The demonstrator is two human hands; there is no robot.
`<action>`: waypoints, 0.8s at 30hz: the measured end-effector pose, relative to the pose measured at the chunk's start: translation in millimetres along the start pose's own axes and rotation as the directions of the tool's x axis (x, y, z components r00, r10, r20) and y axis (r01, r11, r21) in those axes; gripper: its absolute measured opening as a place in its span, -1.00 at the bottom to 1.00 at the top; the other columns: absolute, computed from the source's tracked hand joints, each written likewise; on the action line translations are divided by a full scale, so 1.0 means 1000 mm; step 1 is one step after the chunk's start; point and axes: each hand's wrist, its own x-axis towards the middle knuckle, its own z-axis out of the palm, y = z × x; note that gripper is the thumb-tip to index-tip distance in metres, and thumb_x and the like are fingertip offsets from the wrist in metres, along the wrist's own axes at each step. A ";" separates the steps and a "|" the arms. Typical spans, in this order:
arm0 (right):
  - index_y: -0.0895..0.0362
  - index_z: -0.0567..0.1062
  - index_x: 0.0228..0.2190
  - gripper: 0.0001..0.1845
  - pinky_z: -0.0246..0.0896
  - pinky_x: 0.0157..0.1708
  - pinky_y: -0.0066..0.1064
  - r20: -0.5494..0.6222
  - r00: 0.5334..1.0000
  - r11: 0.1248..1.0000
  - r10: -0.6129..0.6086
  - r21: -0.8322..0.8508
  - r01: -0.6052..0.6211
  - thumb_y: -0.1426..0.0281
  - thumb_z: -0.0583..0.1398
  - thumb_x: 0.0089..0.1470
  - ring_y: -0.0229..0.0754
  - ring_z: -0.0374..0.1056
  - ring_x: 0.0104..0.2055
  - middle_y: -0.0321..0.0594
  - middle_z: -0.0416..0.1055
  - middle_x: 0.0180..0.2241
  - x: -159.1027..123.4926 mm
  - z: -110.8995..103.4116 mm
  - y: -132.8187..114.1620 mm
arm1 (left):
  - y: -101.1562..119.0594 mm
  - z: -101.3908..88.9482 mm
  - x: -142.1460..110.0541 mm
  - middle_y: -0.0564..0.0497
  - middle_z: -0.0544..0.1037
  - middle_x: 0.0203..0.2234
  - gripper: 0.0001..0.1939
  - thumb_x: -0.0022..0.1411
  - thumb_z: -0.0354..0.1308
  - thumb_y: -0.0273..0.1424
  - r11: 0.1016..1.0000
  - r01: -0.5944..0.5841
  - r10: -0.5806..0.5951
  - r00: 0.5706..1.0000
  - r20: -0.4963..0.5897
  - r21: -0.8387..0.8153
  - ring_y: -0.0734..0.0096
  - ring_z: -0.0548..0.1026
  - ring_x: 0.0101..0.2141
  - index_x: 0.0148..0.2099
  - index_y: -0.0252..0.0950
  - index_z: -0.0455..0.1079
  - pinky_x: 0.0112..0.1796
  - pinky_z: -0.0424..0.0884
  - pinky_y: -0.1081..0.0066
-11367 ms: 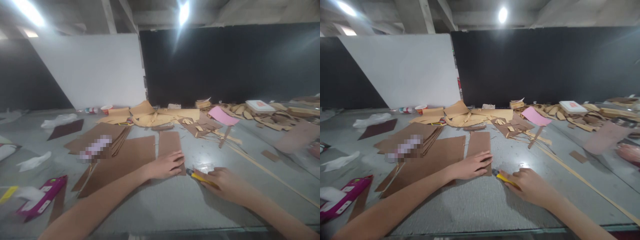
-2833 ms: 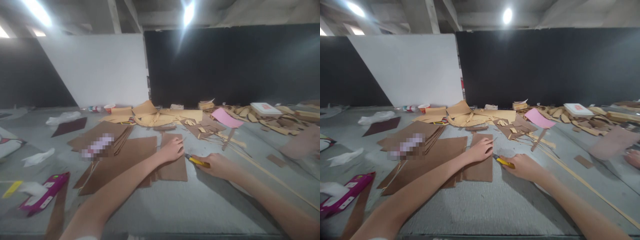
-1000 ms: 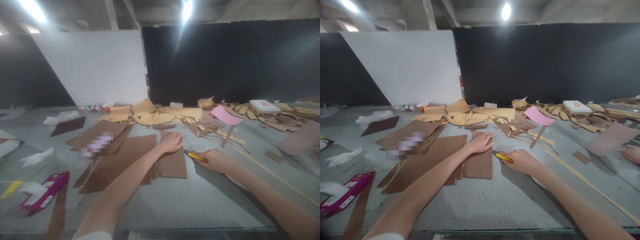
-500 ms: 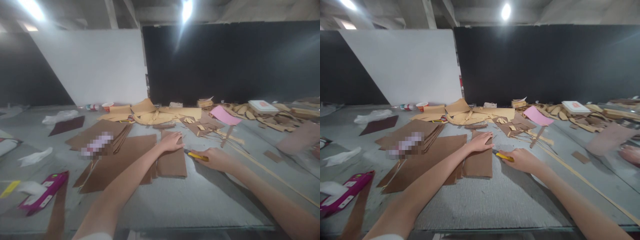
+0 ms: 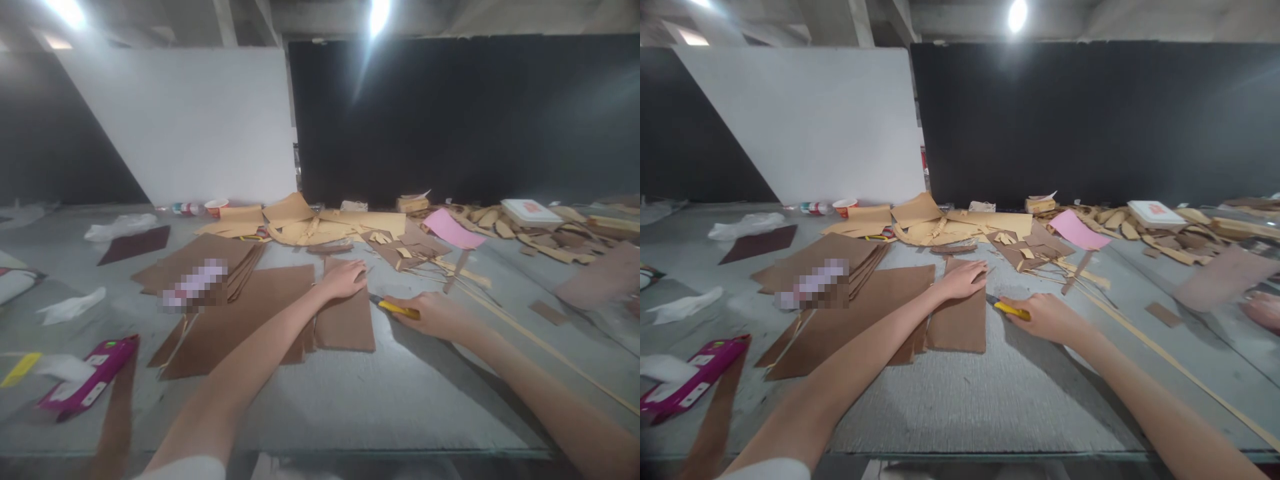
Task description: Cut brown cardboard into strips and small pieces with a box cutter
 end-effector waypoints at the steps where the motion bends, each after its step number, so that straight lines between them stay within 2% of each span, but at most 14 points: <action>1: -0.12 0.55 0.25 -0.52 -0.04 -0.44 -0.35 -0.007 1.000 1.000 0.002 0.009 -0.002 0.14 0.13 0.40 -0.09 0.45 -0.46 -0.09 0.64 -0.40 0.000 0.001 0.000 | 0.000 0.000 0.000 -0.17 0.27 0.44 -0.49 0.52 -0.06 -0.18 1.000 -0.002 0.002 1.000 -0.001 0.002 0.15 0.20 0.44 0.34 -0.32 0.36 0.41 0.12 0.20; 9: -0.14 0.52 0.27 -0.51 0.01 -0.42 -0.36 -0.017 1.000 0.999 -0.018 0.040 0.019 0.12 0.10 0.41 -0.08 0.46 -0.43 -0.11 0.64 -0.39 0.002 0.006 0.007 | 0.000 -0.002 -0.001 -0.18 0.26 0.45 -0.46 0.51 -0.05 -0.16 1.000 -0.002 0.002 1.000 0.016 -0.012 0.15 0.18 0.45 0.35 -0.34 0.35 0.42 0.11 0.18; 15: -0.16 0.49 0.30 -0.49 0.04 -0.40 -0.36 -0.015 1.000 0.999 0.023 0.033 -0.023 0.08 0.08 0.42 0.02 0.52 -0.36 -0.08 0.66 -0.34 0.005 0.007 0.006 | 0.000 -0.003 -0.001 -0.16 0.23 0.47 -0.44 0.50 -0.03 -0.11 1.000 0.007 -0.007 0.999 0.033 -0.001 0.16 0.15 0.46 0.36 -0.32 0.34 0.42 0.08 0.22; 24: -0.15 0.46 0.31 -0.46 0.10 -0.37 -0.36 0.017 1.000 1.000 0.017 -0.003 -0.017 0.06 0.07 0.42 0.00 0.56 -0.31 -0.09 0.68 -0.28 0.014 0.010 0.015 | 0.000 0.002 0.000 -0.20 0.25 0.45 -0.46 0.53 -0.07 -0.17 1.000 -0.014 0.014 1.000 0.015 0.017 0.16 0.16 0.46 0.37 -0.34 0.33 0.42 0.08 0.19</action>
